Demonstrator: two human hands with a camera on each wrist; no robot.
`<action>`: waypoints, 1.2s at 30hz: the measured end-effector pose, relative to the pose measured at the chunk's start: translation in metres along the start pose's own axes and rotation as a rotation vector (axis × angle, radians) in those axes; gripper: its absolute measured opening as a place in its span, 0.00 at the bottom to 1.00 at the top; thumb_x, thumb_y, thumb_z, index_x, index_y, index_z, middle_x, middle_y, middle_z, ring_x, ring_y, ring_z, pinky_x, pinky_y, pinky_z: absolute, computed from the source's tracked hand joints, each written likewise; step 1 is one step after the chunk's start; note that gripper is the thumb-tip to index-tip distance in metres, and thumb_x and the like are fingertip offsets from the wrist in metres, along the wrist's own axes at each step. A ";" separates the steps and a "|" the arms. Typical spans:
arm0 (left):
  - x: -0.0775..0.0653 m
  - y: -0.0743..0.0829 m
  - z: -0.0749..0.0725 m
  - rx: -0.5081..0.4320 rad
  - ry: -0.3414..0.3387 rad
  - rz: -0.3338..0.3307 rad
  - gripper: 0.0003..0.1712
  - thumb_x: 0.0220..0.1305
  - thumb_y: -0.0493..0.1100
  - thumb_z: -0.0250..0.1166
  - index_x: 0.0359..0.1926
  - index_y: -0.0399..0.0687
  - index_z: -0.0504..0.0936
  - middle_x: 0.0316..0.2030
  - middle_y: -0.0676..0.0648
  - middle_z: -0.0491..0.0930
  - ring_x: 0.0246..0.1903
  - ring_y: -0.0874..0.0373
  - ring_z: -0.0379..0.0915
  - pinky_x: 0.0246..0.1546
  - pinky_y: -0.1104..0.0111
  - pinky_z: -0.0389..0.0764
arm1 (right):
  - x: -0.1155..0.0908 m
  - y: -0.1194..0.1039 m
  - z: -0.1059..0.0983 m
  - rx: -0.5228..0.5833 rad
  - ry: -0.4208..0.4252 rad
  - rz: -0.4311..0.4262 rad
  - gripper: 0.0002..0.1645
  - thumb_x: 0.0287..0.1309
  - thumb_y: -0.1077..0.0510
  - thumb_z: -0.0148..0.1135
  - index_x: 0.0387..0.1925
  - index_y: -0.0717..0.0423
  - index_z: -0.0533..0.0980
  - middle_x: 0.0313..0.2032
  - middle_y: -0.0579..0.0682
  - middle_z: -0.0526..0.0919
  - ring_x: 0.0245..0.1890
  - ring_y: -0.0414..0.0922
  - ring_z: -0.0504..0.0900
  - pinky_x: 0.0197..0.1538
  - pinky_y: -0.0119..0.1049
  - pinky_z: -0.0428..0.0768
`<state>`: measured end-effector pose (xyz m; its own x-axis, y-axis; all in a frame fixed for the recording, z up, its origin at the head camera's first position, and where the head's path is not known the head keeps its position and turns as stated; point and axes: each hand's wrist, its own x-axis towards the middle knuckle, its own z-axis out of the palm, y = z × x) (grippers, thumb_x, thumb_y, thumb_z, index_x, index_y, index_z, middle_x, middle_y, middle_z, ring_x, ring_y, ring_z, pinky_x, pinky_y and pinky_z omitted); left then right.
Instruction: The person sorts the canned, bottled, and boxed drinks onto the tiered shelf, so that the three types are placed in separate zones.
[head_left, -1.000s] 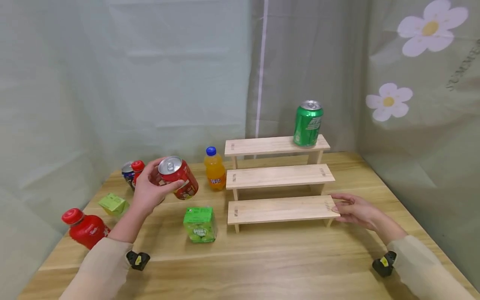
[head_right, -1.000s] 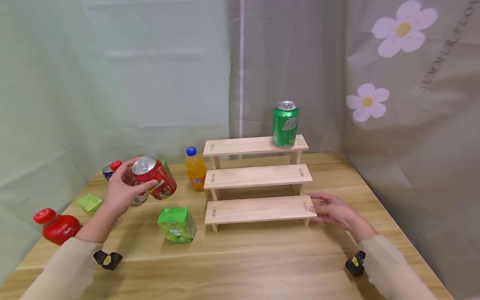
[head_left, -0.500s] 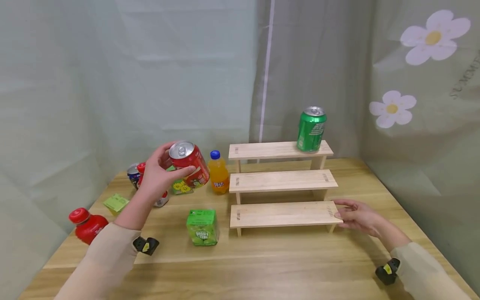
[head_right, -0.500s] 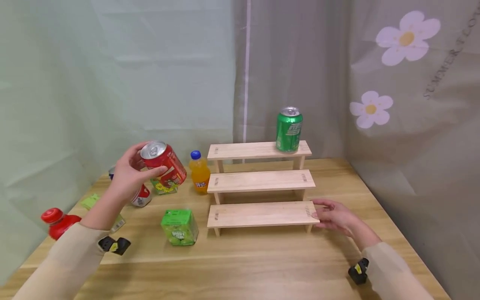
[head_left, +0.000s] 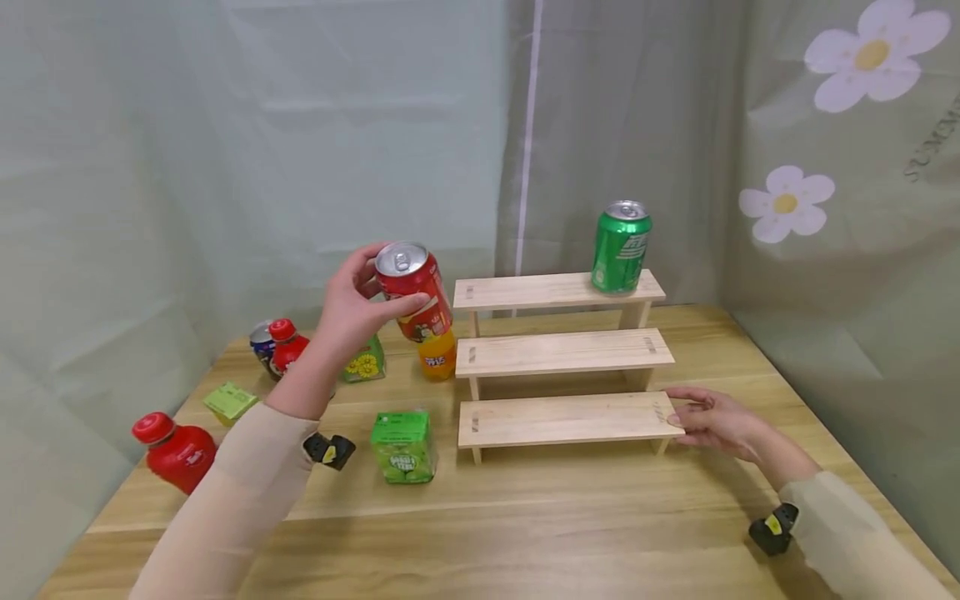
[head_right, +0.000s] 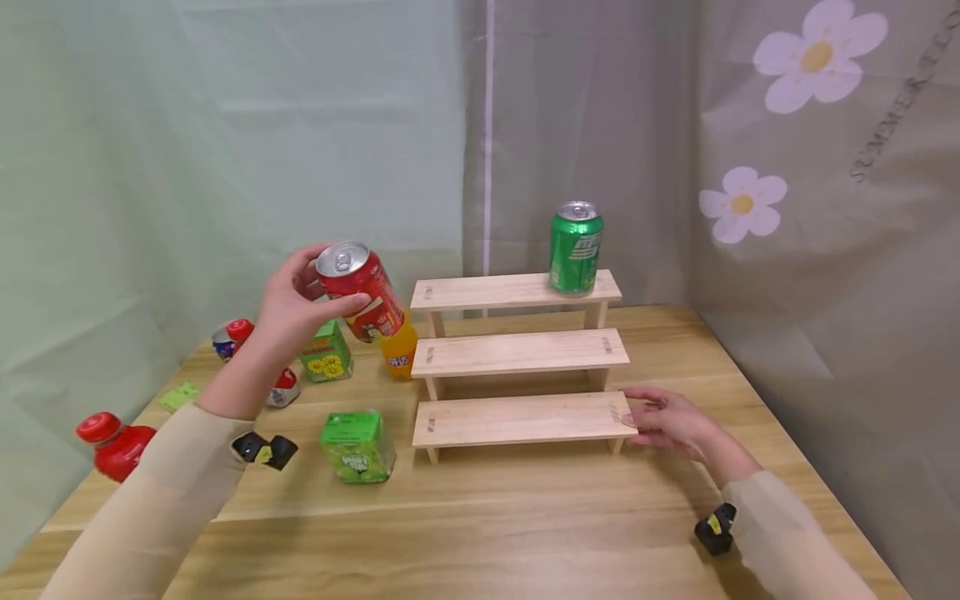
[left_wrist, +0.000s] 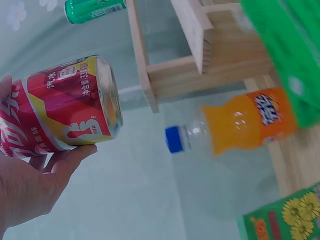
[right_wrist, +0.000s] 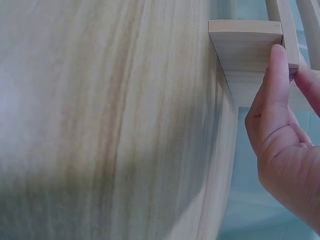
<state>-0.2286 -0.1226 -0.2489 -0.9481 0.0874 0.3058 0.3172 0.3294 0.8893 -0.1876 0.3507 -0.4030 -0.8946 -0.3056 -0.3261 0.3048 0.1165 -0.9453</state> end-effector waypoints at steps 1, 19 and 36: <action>0.003 0.002 0.002 -0.009 -0.005 0.006 0.41 0.54 0.47 0.72 0.67 0.54 0.63 0.62 0.47 0.70 0.58 0.51 0.69 0.55 0.54 0.76 | 0.000 0.000 0.000 0.002 -0.005 -0.002 0.39 0.61 0.66 0.59 0.69 0.69 0.51 0.41 0.51 0.76 0.38 0.42 0.82 0.43 0.35 0.84; 0.053 0.030 0.048 -0.123 -0.038 0.014 0.39 0.51 0.44 0.74 0.63 0.53 0.66 0.59 0.48 0.72 0.55 0.52 0.72 0.55 0.57 0.76 | 0.001 0.001 0.002 -0.009 0.005 0.010 0.41 0.62 0.66 0.58 0.69 0.70 0.48 0.43 0.51 0.74 0.39 0.41 0.81 0.44 0.35 0.83; 0.084 0.045 0.094 -0.189 -0.061 0.045 0.38 0.51 0.43 0.74 0.62 0.51 0.67 0.57 0.48 0.74 0.52 0.54 0.72 0.53 0.60 0.77 | 0.002 0.000 -0.005 0.097 -0.019 0.027 0.24 0.61 0.66 0.58 0.58 0.50 0.67 0.41 0.49 0.77 0.40 0.42 0.82 0.45 0.36 0.83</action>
<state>-0.2963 -0.0117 -0.2147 -0.9306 0.1572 0.3306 0.3525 0.1417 0.9250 -0.1906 0.3550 -0.4038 -0.8795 -0.3218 -0.3506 0.3596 0.0333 -0.9325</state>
